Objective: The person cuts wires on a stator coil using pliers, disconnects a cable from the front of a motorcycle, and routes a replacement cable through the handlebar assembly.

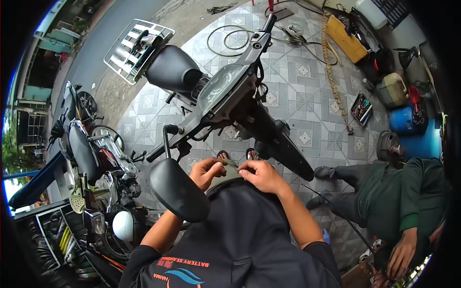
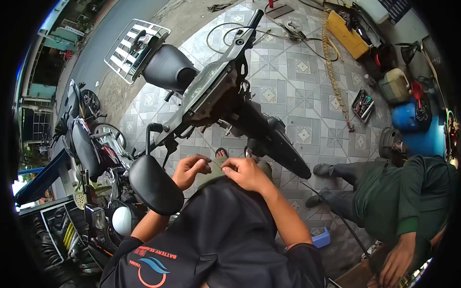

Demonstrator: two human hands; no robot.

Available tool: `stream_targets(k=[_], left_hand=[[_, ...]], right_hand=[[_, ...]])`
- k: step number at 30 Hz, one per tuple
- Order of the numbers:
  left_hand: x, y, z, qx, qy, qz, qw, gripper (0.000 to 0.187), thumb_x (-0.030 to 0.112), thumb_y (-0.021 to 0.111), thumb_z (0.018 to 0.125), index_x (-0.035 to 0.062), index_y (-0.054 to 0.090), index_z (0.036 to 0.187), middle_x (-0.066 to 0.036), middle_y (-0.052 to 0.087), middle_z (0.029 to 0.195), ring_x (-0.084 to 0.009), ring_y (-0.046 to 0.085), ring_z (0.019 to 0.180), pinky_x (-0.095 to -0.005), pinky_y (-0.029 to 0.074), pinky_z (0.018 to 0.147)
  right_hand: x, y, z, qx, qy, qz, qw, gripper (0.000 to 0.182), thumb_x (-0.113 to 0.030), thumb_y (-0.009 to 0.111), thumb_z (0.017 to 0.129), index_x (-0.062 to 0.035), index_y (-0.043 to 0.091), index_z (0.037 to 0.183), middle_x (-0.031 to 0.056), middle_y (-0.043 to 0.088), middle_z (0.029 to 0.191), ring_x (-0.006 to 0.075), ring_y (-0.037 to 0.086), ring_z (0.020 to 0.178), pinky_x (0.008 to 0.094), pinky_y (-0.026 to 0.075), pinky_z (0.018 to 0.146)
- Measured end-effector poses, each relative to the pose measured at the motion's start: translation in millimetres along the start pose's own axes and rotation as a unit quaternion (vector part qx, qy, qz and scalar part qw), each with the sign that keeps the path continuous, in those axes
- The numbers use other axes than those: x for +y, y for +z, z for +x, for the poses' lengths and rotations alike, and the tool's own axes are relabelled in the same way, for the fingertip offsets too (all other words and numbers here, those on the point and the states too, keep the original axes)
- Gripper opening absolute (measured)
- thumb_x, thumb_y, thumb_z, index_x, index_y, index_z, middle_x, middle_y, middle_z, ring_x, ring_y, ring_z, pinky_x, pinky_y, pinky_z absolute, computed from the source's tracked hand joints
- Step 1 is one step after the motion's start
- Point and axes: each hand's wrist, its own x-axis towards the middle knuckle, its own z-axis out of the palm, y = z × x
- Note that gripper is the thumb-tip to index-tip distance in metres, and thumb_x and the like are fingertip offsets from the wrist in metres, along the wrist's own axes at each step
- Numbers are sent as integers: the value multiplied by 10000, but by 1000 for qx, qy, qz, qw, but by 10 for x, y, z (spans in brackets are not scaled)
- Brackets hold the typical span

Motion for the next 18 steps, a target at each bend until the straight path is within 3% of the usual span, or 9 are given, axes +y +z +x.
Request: stream_targets(k=[3, 7, 12, 15, 18], left_hand=[[-8, -33, 13, 190, -76, -183, 962, 286, 242, 513, 963, 9, 547, 1125, -103, 619, 988, -216, 633, 832, -342, 513, 728], [125, -29, 161, 246, -95, -315, 912, 367, 270, 481, 966, 62, 456, 1267, -115, 583, 1096, -264, 617, 918, -400, 507, 756], [166, 25, 335, 213, -58, -418, 881, 378, 243, 475, 958, 52, 456, 1283, -108, 570, 1132, -269, 596, 977, -416, 507, 790], [35, -34, 410, 174, -45, -490, 853, 308, 205, 481, 942, 47, 502, 1205, -104, 557, 1161, -280, 557, 1059, -467, 483, 840], [-40, -69, 401, 162, -17, -487, 858, 263, 184, 484, 930, 54, 520, 1156, -91, 561, 1162, -278, 542, 1078, -482, 472, 860]], right_hand=[[-15, 59, 193, 35, 24, -11, 999, 237, -203, 596, 876, 12, 652, 960, 131, 675, 793, 195, 643, 739, 308, 473, 678], [-78, 107, 430, 101, -35, 21, 994, 232, -205, 590, 874, 7, 657, 940, 133, 662, 757, 207, 639, 702, 318, 476, 655], [20, 167, 636, 90, -26, 40, 995, 237, -212, 590, 872, 9, 659, 924, 122, 648, 718, 204, 624, 663, 318, 473, 635], [14, 181, 733, 78, -18, 76, 994, 241, -212, 593, 871, 16, 656, 920, 115, 643, 704, 188, 613, 651, 314, 472, 629], [-70, 165, 787, 58, 2, 130, 990, 238, -203, 591, 873, 25, 652, 904, 103, 633, 687, 164, 588, 624, 315, 466, 611]])
